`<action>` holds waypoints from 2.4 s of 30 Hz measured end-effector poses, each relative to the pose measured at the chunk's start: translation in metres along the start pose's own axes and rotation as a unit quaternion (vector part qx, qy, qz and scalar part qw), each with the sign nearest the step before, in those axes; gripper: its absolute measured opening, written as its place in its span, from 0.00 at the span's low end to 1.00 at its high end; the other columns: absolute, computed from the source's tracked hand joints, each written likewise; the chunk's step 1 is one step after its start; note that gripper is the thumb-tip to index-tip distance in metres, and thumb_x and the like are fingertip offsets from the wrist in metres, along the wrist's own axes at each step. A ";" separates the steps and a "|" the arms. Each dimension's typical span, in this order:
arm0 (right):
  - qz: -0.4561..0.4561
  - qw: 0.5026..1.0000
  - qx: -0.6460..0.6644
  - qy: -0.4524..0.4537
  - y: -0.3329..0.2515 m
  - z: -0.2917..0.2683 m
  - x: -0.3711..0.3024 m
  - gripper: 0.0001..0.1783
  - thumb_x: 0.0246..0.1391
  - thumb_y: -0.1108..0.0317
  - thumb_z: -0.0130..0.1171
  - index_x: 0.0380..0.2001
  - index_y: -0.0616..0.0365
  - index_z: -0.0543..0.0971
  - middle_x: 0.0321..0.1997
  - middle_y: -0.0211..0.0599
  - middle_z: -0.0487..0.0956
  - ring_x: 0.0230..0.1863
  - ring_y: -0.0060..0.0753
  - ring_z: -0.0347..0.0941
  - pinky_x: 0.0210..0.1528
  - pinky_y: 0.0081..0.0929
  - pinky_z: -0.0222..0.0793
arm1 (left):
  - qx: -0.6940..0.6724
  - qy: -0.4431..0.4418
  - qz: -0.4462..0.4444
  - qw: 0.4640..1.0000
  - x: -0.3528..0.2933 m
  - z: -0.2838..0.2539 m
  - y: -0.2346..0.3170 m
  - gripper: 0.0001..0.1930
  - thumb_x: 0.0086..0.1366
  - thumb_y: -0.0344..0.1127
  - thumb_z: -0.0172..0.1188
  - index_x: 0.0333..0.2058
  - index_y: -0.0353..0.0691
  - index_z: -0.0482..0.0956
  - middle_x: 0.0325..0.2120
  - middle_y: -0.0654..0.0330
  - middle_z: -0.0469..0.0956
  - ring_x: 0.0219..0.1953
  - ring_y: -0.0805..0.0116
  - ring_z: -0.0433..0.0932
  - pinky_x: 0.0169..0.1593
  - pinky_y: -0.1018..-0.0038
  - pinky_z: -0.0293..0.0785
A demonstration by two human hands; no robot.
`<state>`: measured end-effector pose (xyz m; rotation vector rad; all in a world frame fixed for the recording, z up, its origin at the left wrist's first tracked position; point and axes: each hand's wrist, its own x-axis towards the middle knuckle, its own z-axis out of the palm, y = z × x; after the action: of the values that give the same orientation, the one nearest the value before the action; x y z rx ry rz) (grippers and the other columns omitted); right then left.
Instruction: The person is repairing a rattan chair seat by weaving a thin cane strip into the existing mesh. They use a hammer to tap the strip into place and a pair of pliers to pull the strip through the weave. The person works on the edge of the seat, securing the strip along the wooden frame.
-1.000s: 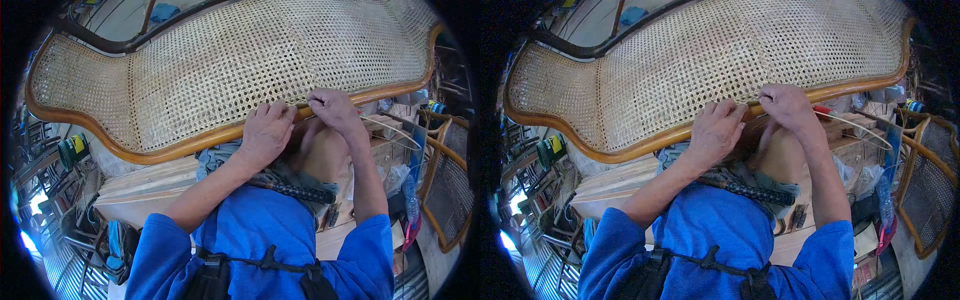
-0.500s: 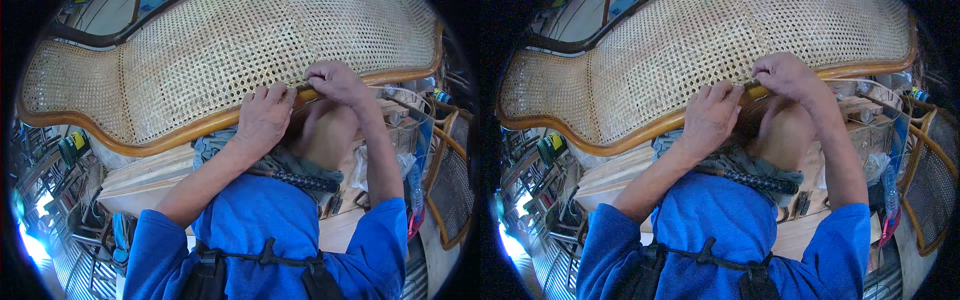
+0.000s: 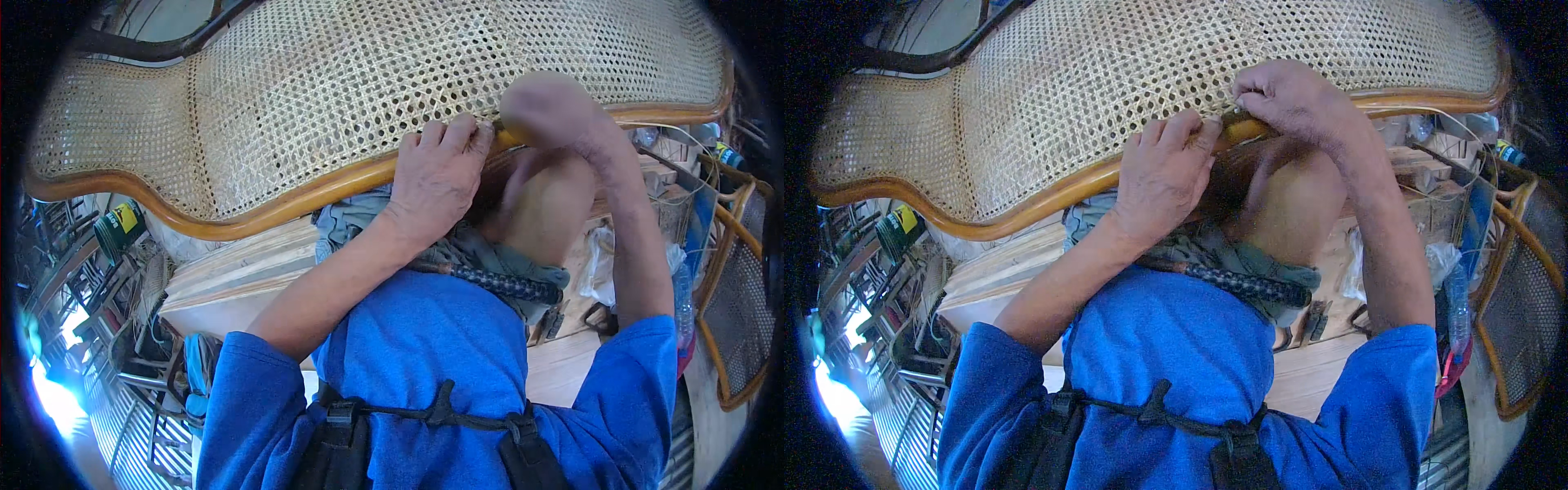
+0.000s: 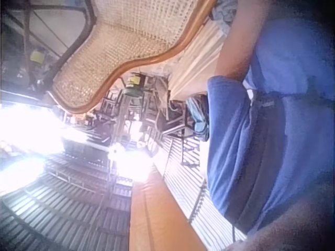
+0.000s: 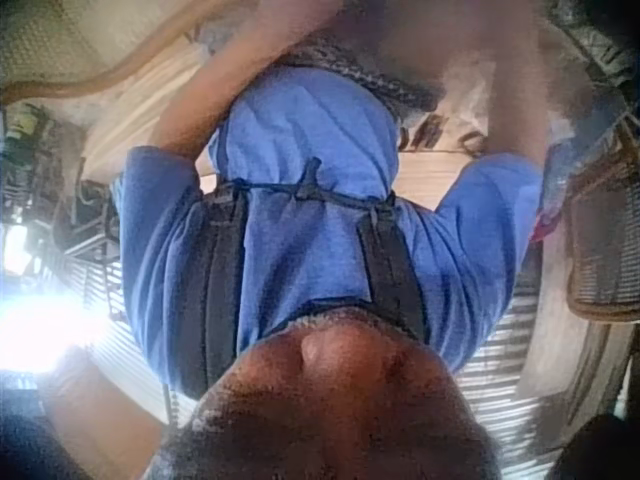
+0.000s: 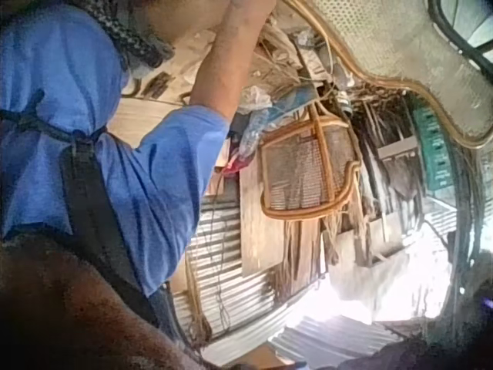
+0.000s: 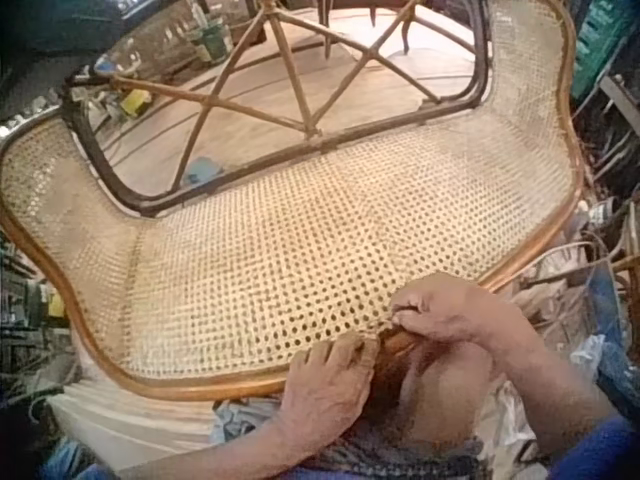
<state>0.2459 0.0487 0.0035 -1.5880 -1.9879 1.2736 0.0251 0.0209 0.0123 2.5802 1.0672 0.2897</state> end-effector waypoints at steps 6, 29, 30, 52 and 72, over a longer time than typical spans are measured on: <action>-0.006 0.999 -0.003 -0.032 0.004 -0.003 0.001 0.10 0.50 0.64 0.52 0.27 0.61 0.74 0.21 0.44 0.72 0.23 0.39 0.69 0.30 0.34 0.66 | 0.008 -0.018 0.001 1.000 0.000 0.000 0.000 0.23 0.50 0.35 0.61 0.47 0.44 0.74 0.39 0.62 0.68 0.39 0.62 0.69 0.39 0.66 0.67; -0.189 0.970 -0.130 0.085 0.008 0.007 -0.009 0.07 0.48 0.71 0.56 0.33 0.56 0.75 0.29 0.36 0.71 0.31 0.41 0.73 0.32 0.33 0.69 | 0.031 -0.012 0.011 0.999 0.000 0.004 0.000 0.24 0.49 0.33 0.57 0.48 0.43 0.73 0.40 0.62 0.67 0.38 0.63 0.67 0.38 0.66 0.65; -0.187 0.969 -0.134 0.090 0.010 0.008 -0.009 0.07 0.48 0.71 0.56 0.33 0.56 0.75 0.29 0.36 0.71 0.31 0.41 0.72 0.32 0.33 0.69 | 0.029 -0.013 0.012 0.999 0.000 0.004 0.000 0.24 0.49 0.33 0.57 0.49 0.43 0.73 0.40 0.62 0.67 0.38 0.63 0.67 0.38 0.66 0.65; -0.140 0.962 -0.195 0.133 -0.002 0.022 -0.006 0.05 0.47 0.70 0.55 0.27 0.58 0.70 0.27 0.40 0.68 0.31 0.45 0.70 0.31 0.37 0.68 | -0.082 0.105 -0.043 0.990 0.024 0.017 -0.009 0.08 0.49 0.32 0.62 0.29 0.41 0.75 0.25 0.58 0.72 0.28 0.59 0.73 0.32 0.65 0.71; 0.053 0.986 0.023 -0.155 -0.094 0.096 -0.112 0.20 0.50 0.57 0.56 0.41 0.59 0.73 0.37 0.48 0.75 0.43 0.50 0.72 0.48 0.41 0.67 | -0.177 -0.046 -0.038 0.982 0.040 0.007 -0.029 0.08 0.56 0.35 0.57 0.29 0.35 0.75 0.27 0.51 0.75 0.30 0.53 0.75 0.35 0.63 0.70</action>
<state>0.1590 -0.0944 0.0544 -1.5720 -2.0526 1.6843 0.0363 0.0673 -0.0026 2.2106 0.9792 0.3063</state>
